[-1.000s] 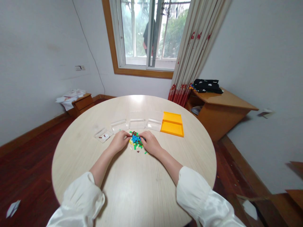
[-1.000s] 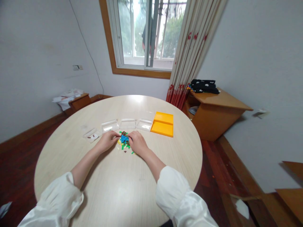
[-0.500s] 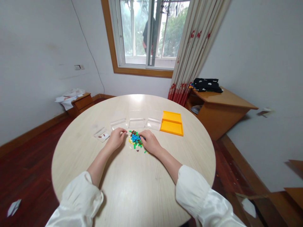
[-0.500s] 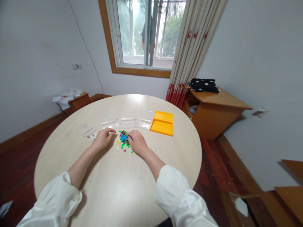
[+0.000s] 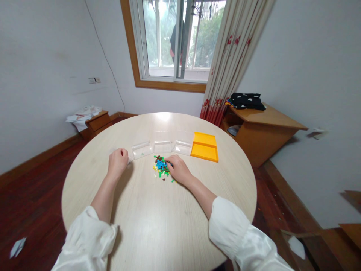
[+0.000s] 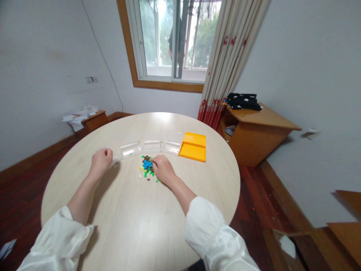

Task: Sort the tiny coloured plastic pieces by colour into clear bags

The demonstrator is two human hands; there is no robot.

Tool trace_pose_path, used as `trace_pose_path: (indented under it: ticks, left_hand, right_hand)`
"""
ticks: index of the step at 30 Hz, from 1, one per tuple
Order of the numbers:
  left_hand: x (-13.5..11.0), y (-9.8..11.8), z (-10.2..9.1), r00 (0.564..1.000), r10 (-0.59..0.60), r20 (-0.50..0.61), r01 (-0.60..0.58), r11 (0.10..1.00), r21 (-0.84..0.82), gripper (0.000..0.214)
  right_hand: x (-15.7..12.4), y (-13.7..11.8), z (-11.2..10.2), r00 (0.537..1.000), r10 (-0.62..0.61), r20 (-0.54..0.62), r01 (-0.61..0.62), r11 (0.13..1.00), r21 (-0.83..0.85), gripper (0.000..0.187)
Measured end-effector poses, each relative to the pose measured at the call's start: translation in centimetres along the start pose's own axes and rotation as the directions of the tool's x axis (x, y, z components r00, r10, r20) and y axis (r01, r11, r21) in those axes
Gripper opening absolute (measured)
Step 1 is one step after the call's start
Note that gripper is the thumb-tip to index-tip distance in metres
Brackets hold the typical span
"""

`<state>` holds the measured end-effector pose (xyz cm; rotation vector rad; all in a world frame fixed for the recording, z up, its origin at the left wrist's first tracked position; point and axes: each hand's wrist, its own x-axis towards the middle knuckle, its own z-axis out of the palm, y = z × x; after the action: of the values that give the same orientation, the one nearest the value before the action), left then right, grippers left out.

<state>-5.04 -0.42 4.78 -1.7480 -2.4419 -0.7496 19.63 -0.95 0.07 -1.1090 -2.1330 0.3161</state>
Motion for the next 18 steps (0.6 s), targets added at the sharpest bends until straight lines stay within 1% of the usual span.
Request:
trace_pose_path:
  ticks: [4,8,12,18]
  left_hand:
    - [0.3,-1.4,-0.1,1.000,-0.030,0.005,0.029,0.997,0.071,0.037]
    - [0.5,-1.8,0.2,0.998,-0.013,0.054,0.007,0.994,0.110,0.036]
    - [0.7,-1.9,0.5,0.995,-0.019,0.097,0.012,0.997,0.076,0.033]
    - [0.8,-2.4,0.7,0.998,-0.002,0.071,0.002,1.000,0.009,0.022]
  right_hand:
    - [0.0,-0.2,-0.2,1.000,0.012,0.015,-0.012,1.000,-0.006,0.022]
    - [0.0,-0.3,-0.3,1.000,0.015,0.014,-0.015,1.000,-0.012,0.022]
    - [0.0,-0.2,-0.2,1.000,0.016,0.017,-0.016,1.000,-0.011,0.022]
    - [-0.1,0.0,0.0,1.000,0.011,0.007,-0.011,1.000,0.000,0.022]
